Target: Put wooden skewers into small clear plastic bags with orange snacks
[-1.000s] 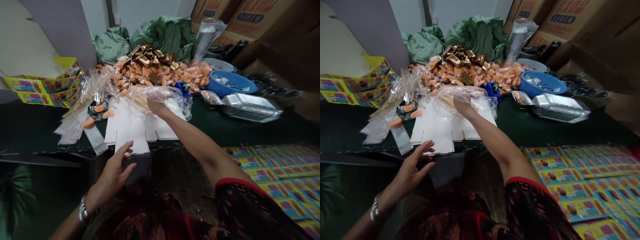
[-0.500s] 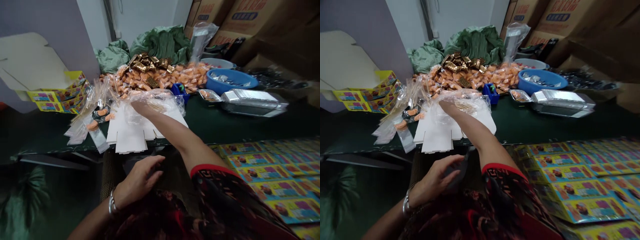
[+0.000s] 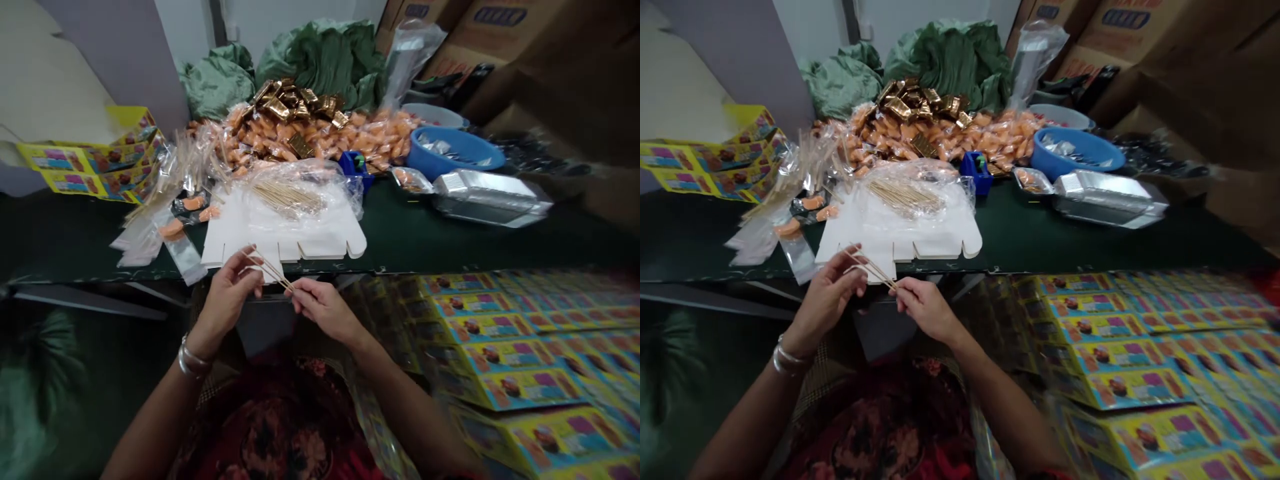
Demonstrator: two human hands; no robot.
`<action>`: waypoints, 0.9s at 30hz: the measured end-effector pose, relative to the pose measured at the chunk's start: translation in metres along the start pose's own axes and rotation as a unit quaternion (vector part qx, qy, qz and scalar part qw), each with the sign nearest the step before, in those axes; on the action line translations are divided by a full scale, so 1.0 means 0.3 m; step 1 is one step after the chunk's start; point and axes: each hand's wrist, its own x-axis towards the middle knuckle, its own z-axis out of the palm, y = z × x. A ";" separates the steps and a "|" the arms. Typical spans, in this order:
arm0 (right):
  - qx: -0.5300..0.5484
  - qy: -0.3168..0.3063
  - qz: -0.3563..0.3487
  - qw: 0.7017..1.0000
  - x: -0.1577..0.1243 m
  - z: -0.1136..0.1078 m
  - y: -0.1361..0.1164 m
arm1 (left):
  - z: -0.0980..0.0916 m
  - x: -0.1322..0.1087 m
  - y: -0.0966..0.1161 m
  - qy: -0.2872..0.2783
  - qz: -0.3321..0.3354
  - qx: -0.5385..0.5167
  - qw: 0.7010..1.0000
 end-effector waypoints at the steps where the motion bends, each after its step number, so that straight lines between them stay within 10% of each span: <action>1: 0.025 -0.001 -0.012 1.000 0.013 0.036 0.000 | -0.012 0.014 0.022 0.016 0.034 0.005 0.999; 9: -0.081 0.090 -0.277 0.953 0.339 0.159 -0.099 | -0.028 0.083 0.327 0.070 0.340 0.278 0.895; 15: -0.136 0.069 -0.253 0.955 0.436 0.204 0.015 | -0.030 0.135 0.271 0.089 0.404 0.441 0.796; 24: -0.140 0.058 -0.256 0.955 0.434 0.175 0.033 | -0.023 0.124 0.263 0.058 0.387 0.396 0.831; 27: -0.083 0.057 -0.247 0.964 0.417 0.191 -0.002 | -0.063 0.127 0.303 0.070 0.338 0.321 0.882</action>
